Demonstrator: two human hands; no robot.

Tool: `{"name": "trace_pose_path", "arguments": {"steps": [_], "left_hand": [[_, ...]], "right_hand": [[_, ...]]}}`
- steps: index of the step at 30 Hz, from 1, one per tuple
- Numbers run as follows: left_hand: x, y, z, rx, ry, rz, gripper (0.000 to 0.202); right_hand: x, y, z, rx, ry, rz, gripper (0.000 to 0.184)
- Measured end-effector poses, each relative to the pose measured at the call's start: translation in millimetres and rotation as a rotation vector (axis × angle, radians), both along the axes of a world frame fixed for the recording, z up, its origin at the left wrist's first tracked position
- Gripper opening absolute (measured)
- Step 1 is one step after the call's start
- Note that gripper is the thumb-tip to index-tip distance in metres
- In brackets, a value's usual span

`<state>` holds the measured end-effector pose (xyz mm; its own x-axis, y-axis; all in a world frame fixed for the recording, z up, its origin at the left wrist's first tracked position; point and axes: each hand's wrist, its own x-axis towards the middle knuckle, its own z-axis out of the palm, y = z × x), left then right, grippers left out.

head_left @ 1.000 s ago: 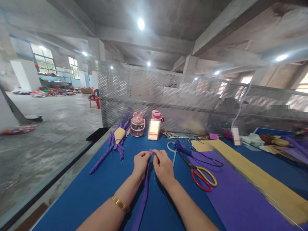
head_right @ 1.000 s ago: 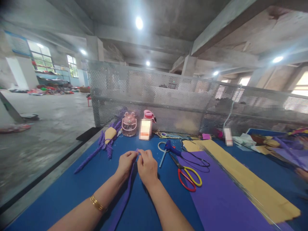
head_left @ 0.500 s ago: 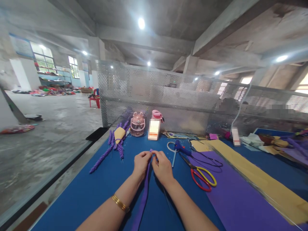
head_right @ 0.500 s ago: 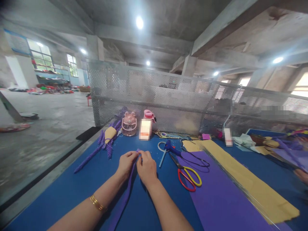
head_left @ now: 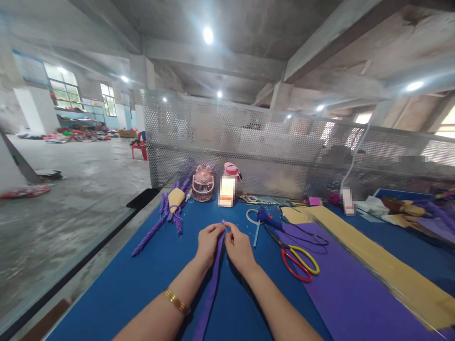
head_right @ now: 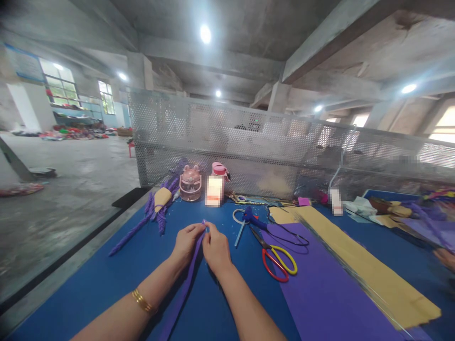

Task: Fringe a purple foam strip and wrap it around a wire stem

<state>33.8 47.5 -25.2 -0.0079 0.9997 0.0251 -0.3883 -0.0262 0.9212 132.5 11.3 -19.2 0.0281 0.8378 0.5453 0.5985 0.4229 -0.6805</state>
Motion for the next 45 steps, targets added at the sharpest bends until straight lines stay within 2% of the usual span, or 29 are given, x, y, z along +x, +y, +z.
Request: {"name": "trace_pose_path", "arguments": {"steps": [27,45], "left_hand": [[0.2,-1.1,-0.4,-0.044,0.030,-0.026,0.021],[0.7,0.6,-3.0,-0.044,-0.049,-0.063,0.023]], "right_hand": [[4.1,3.7,3.3,-0.099,0.115,0.018,0.034],[4.0,3.6,0.6,-0.089,0.038,0.003,0.034]]}}
